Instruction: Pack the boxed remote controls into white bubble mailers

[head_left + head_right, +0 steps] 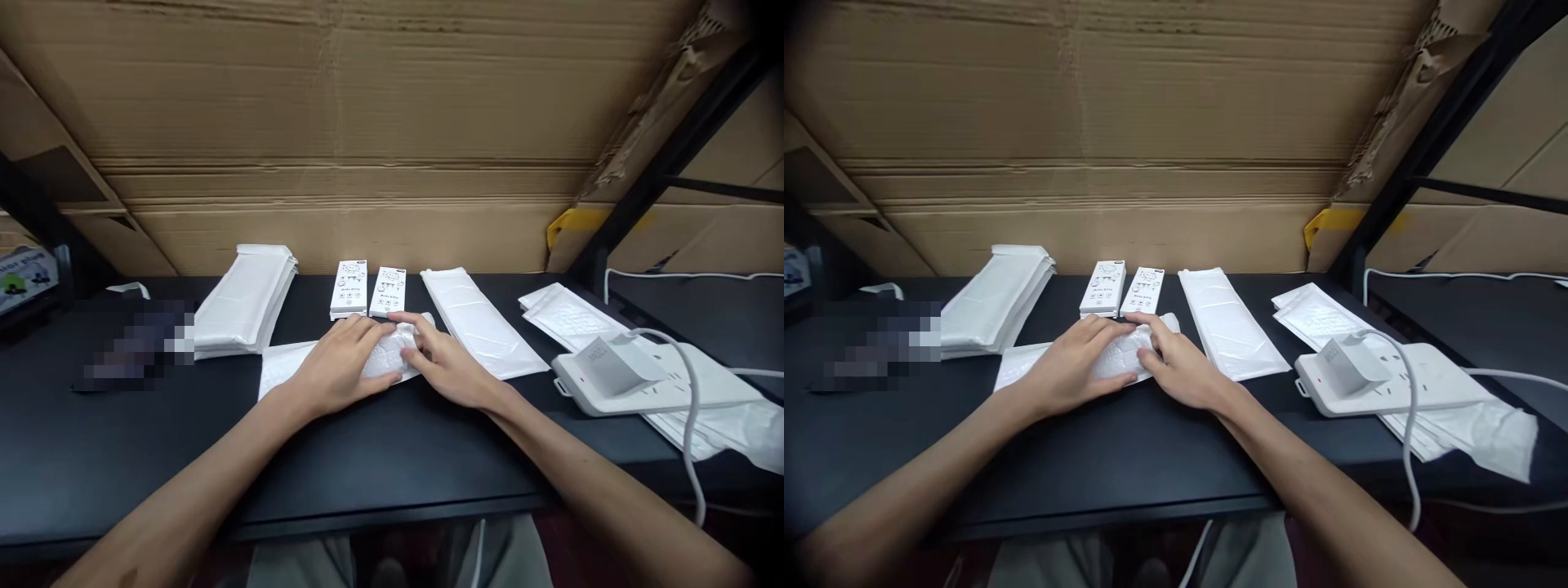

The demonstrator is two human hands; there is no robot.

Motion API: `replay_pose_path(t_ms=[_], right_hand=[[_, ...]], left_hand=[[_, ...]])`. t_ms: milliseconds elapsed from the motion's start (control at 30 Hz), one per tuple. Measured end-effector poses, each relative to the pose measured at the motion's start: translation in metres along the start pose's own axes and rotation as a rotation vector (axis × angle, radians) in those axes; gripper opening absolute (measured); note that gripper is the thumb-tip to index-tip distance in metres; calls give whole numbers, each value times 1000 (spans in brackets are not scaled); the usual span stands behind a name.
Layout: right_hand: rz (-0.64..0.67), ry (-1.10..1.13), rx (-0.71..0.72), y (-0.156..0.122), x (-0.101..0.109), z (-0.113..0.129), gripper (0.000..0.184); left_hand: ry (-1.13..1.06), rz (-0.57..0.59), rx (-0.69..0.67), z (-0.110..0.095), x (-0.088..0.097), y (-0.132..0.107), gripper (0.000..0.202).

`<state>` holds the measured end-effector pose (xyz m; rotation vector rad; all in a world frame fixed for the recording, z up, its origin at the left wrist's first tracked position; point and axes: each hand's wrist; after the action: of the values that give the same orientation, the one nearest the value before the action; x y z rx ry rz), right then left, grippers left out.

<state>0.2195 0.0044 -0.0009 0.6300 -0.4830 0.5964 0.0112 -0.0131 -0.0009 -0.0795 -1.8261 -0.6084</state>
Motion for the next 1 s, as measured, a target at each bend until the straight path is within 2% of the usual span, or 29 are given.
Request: replay_pose_path(t_ms=[167, 333, 500, 700, 833, 900, 1000], right_hand=[[-38, -40, -26, 2, 1, 0, 49], [-204, -160, -48, 1, 13, -3, 47], [-356, -268, 30, 1, 25, -9, 47], [-477, -380, 85, 0, 34, -18, 38], [-579, -527, -52, -3, 51, -34, 33], [-533, -654, -165, -6, 60, -43, 34], [-374, -863, -337, -11, 66, -52, 43]], left_hand=[[8, 27, 39, 0, 2, 1, 60], [10, 87, 103, 3, 12, 2, 63], [-3, 153, 122, 2, 19, 1, 63], [-3, 149, 190, 3, 14, 2, 66], [-7, 151, 219, 4, 14, 2, 66], [-23, 140, 225, 4, 15, 2, 65], [-58, 101, 226, 0, 16, 3, 62]])
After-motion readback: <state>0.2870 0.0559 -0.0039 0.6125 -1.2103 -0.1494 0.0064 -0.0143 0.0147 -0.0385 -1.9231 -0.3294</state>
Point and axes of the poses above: each hand's wrist, its own y-axis towards the middle knuckle, its own x-axis out of the back of the hand, z = x × y, and after that the axes turned 14 degrees about x, right-handed
